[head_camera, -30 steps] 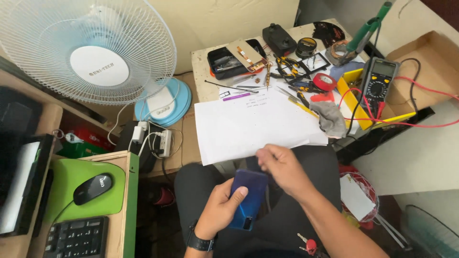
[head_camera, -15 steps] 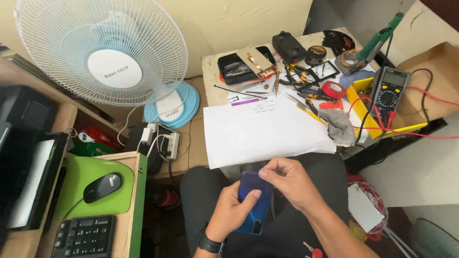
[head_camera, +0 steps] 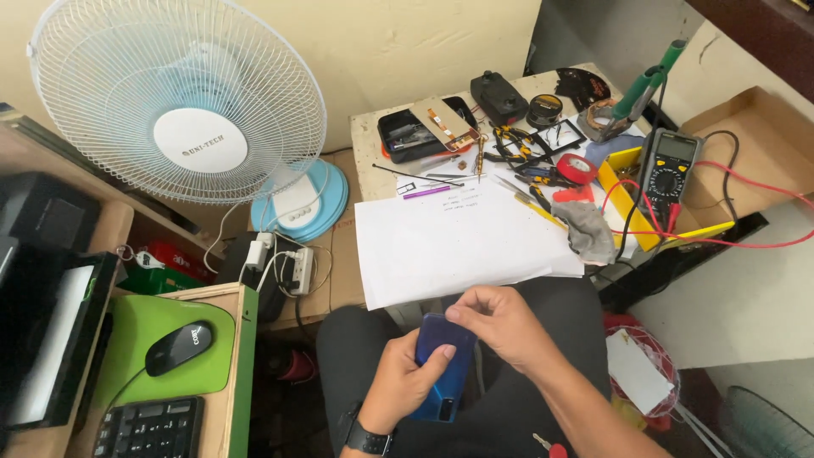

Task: The person holds a blue smartphone on their lap and uses a small piece of cloth to wipe the back and sides of the device. They rotate the phone to clean different areas, including the camera module, and briefly wipe the desk surface before continuing to clean the phone.

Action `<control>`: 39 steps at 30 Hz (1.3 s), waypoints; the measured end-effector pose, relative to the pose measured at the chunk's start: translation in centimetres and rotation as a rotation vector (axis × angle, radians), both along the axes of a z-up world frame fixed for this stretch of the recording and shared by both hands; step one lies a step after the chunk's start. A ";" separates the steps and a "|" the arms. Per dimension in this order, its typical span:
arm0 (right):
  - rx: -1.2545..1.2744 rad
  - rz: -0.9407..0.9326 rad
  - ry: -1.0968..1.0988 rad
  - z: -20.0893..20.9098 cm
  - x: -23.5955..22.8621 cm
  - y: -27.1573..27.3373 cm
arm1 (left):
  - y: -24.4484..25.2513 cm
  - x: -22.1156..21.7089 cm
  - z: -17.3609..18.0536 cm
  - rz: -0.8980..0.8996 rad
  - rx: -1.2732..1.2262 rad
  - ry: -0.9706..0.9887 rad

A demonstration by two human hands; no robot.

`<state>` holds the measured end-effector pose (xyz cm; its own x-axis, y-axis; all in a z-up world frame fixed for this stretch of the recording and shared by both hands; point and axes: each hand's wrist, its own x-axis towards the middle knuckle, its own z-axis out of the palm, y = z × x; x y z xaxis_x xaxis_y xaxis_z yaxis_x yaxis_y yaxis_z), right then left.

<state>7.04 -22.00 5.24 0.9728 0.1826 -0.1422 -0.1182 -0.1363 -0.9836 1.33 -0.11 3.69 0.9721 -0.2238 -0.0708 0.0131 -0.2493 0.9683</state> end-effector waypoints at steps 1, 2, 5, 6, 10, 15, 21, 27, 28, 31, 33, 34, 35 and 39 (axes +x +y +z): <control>0.001 0.002 0.001 -0.1 0.2 0.3 | -0.2 0.0 0.0 0.002 0.001 0.001; -0.026 -0.009 -0.018 -0.2 0.3 0.7 | -0.4 -0.1 0.0 -0.021 0.000 -0.010; -0.019 -0.002 -0.048 -0.5 1.3 0.9 | -0.6 0.1 0.8 -0.027 0.000 -0.003; 0.011 0.021 -0.057 -0.6 1.6 0.8 | -0.6 0.2 1.2 -0.004 -0.004 0.014; 0.086 -0.029 -0.082 -1.3 1.4 0.6 | -0.6 0.2 1.6 -0.032 -0.005 -0.029; 0.481 -0.082 0.091 -1.9 1.1 -1.4 | -0.1 0.4 0.0 0.060 -0.102 -0.028; 0.347 0.050 -0.025 -1.7 -1.4 -1.4 | -0.1 0.3 0.5 0.039 -0.131 -0.046; 0.351 -0.100 -0.009 -1.4 -1.8 0.2 | -0.9 -0.5 -0.6 0.061 -0.111 0.063; 0.353 -0.102 -0.006 -1.6 -1.9 0.4 | -0.9 -0.7 -1.0 0.060 -0.109 0.067; 0.376 -0.153 0.012 -1.6 -1.8 0.6 | -1.0 -0.9 -1.4 0.041 -0.065 0.021; 0.197 -0.113 -0.007 -1.0 -1.4 0.4 | -1.1 -1.0 -0.6 -0.024 0.027 -0.051; 0.198 -0.114 0.000 -1.4 -1.0 0.3 | -1.0 -0.9 -0.4 -0.024 0.028 -0.044; 0.236 -0.123 -0.015 -1.8 -0.7 0.2 | -0.9 -0.9 -0.3 -0.028 0.032 -0.069; 0.335 -0.173 -0.044 -1.0 0.0 -1.1 | -0.3 -0.8 -0.6 0.035 -0.037 -0.062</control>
<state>7.01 -23.13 4.28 0.9972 0.0441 -0.0603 -0.0683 0.2121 -0.9749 0.57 -0.41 3.09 0.9816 -0.1909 -0.0030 -0.0386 -0.2136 0.9762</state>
